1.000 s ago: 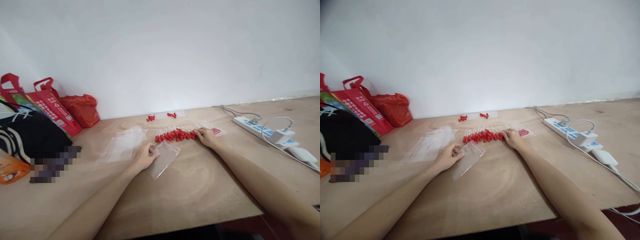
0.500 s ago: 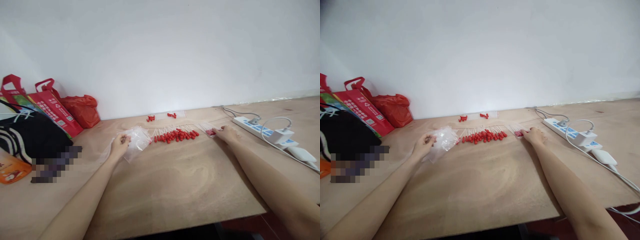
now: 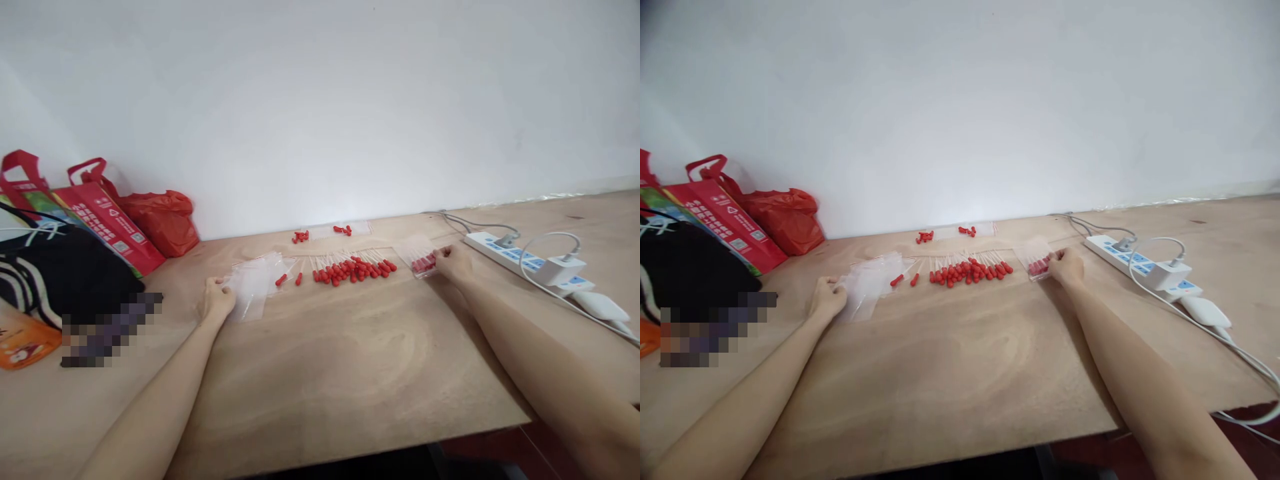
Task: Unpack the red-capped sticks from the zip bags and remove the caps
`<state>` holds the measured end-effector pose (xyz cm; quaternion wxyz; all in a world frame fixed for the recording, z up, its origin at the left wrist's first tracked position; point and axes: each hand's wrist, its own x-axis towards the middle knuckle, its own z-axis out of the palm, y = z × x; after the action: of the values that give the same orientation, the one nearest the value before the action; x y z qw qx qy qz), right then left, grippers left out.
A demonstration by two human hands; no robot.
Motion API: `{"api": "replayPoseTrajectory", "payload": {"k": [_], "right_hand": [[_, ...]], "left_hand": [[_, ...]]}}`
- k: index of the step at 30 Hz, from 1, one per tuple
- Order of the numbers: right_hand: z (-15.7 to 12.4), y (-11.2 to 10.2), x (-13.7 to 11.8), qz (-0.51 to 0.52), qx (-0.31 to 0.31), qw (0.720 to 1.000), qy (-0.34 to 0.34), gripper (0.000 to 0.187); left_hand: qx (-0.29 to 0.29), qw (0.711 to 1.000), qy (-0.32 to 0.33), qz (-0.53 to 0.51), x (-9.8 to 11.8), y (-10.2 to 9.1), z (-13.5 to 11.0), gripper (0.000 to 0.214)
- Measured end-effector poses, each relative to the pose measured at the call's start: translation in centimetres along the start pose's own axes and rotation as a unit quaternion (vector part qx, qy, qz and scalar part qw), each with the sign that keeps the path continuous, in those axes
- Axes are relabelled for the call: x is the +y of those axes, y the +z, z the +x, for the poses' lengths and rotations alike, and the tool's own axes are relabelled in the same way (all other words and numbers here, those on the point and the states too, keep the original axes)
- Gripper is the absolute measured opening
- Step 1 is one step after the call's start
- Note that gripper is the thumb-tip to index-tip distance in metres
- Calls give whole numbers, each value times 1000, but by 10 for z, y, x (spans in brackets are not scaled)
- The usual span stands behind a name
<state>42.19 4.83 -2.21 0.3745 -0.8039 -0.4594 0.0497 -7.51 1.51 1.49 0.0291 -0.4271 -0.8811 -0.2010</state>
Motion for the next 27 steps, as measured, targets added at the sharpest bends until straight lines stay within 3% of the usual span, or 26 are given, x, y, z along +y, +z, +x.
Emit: {"api": "replayPoseTrajectory", "payload": {"k": [3,5,8,10,13,15,17,20,22,24,27], "right_hand": [[-7,-8,-16,140,68,987,-35,21],[-20,-13,-30,272,33,959,-69,23],[-55,-15,-53,375,-186,901,-111,31],[-85,-11,-68,383,-350,839,-165,36],[-124,1,-84,369,-513,752,-189,40],[-138,11,-90,356,-556,732,-169,40],[-142,18,-91,364,-556,733,-145,39],[-138,22,-87,405,-536,735,-95,41],[-136,20,-84,418,-535,733,-53,42],[-136,16,-81,418,-549,724,-13,43],[-140,8,-78,414,-579,702,28,47]], "left_hand": [[24,1000,-9,-9,-4,1,1,28],[73,997,-1,-30,-4,0,-3,31],[153,985,50,-68,5,-4,-15,33],[163,972,137,-102,15,-6,-27,31],[113,924,321,-177,32,-8,-53,28],[55,879,424,-211,43,-8,-76,27],[-35,843,489,-222,52,-7,-101,27],[-163,781,557,-230,60,-5,-131,26],[-212,747,584,-235,63,-1,-143,28],[-231,735,590,-241,64,1,-149,30],[-238,741,577,-246,64,3,-150,30]]}}
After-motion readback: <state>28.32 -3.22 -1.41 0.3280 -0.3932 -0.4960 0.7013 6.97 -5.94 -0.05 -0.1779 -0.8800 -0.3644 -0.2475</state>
